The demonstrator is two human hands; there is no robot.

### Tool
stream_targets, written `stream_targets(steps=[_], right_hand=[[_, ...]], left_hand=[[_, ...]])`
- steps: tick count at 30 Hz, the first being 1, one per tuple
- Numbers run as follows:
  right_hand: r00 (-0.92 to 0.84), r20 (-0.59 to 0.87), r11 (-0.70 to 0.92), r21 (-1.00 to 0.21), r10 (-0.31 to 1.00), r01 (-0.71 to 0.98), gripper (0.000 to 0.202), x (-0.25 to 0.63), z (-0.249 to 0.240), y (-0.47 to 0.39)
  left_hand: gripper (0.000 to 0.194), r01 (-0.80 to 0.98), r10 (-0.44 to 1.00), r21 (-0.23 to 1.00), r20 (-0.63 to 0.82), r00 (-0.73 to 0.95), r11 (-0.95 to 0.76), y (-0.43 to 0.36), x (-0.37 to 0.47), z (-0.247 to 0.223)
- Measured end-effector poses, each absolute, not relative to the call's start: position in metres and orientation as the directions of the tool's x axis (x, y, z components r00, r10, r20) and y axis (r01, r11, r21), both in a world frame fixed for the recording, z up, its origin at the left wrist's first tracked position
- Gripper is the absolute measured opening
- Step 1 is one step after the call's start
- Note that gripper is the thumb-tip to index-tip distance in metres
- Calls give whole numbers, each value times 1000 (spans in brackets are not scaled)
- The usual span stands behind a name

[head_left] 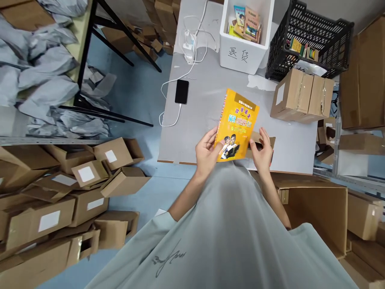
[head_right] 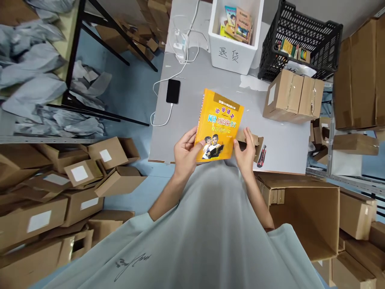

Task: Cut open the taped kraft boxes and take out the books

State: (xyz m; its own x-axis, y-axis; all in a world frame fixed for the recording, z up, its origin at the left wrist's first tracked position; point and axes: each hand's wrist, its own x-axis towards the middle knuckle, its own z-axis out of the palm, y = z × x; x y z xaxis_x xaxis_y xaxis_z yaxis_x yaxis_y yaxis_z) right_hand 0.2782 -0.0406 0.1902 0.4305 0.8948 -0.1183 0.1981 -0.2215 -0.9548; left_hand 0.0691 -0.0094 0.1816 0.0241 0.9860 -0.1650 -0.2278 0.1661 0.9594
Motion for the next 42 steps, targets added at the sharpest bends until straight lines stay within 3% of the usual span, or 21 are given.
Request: stream_targets(steps=[3, 5, 9, 11, 13, 14, 17, 20, 23, 26, 28, 30, 32, 34, 37, 40, 42], right_hand=[[279, -150, -190, -974, 948, 123, 76, 247, 209, -43], [208, -170, -186, -981, 963, 59, 78, 228, 221, -42], [379, -177, -221, -972, 908, 78, 60, 217, 230, -40], [416, -220, -247, -969, 882, 12, 56, 224, 234, -42], [383, -274, -270, -961, 882, -66, 57, 232, 238, -47], [365, -291, -279, -956, 884, -87, 59, 236, 241, -50], [357, -289, -283, -957, 888, -70, 60, 247, 242, -52], [377, -248, -277, -960, 892, 23, 61, 255, 232, -44], [444, -151, -249, -953, 883, 171, 77, 252, 223, -35], [342, -118, -196, -959, 932, 205, 81, 234, 227, -34], [263, -141, -193, -964, 954, 185, 70, 223, 233, -35], [329, -175, -228, -965, 928, 130, 59, 220, 237, -35], [419, -255, -276, -961, 872, -11, 57, 227, 238, -32], [414, -359, -320, -933, 836, -164, 59, 240, 235, -31], [354, -447, -374, -891, 822, -256, 63, 258, 228, -34], [324, -495, -411, -863, 807, -294, 66, 265, 223, -43], [317, -517, -435, -850, 795, -296, 67, 268, 222, -49]], left_hand=[[56, -113, 996, 991, -73, -45, 68, -24, 84, 193], [46, 16, 999, 999, 42, 13, -42, -34, 88, 200], [50, 108, 940, 970, 177, 293, -216, -31, 70, 206], [63, 121, 968, 980, 129, 216, -157, -18, 50, 202], [74, 70, 996, 998, -9, 93, 3, -3, 32, 197], [77, 9, 989, 995, -105, 107, 104, 3, 24, 195], [71, -123, 879, 918, -314, 359, 378, 14, 14, 191], [62, -121, 860, 899, -355, 367, 422, 13, 19, 195], [59, -61, 926, 942, -311, 215, 330, 8, 32, 205], [46, 64, 988, 992, -119, 99, 113, 1, 52, 216], [32, 94, 984, 993, 59, 166, -76, -5, 65, 223], [27, 58, 927, 972, 197, 320, -227, -9, 72, 228], [30, 36, 884, 959, 245, 397, -281, -7, 70, 227], [35, 86, 933, 968, 200, 299, -235, 2, 60, 220], [61, 91, 992, 996, -20, 122, 9, 21, 40, 202], [72, -113, 857, 918, -304, 416, 380, 28, 29, 189], [73, -169, 734, 816, -380, 562, 552, 23, 29, 188]])
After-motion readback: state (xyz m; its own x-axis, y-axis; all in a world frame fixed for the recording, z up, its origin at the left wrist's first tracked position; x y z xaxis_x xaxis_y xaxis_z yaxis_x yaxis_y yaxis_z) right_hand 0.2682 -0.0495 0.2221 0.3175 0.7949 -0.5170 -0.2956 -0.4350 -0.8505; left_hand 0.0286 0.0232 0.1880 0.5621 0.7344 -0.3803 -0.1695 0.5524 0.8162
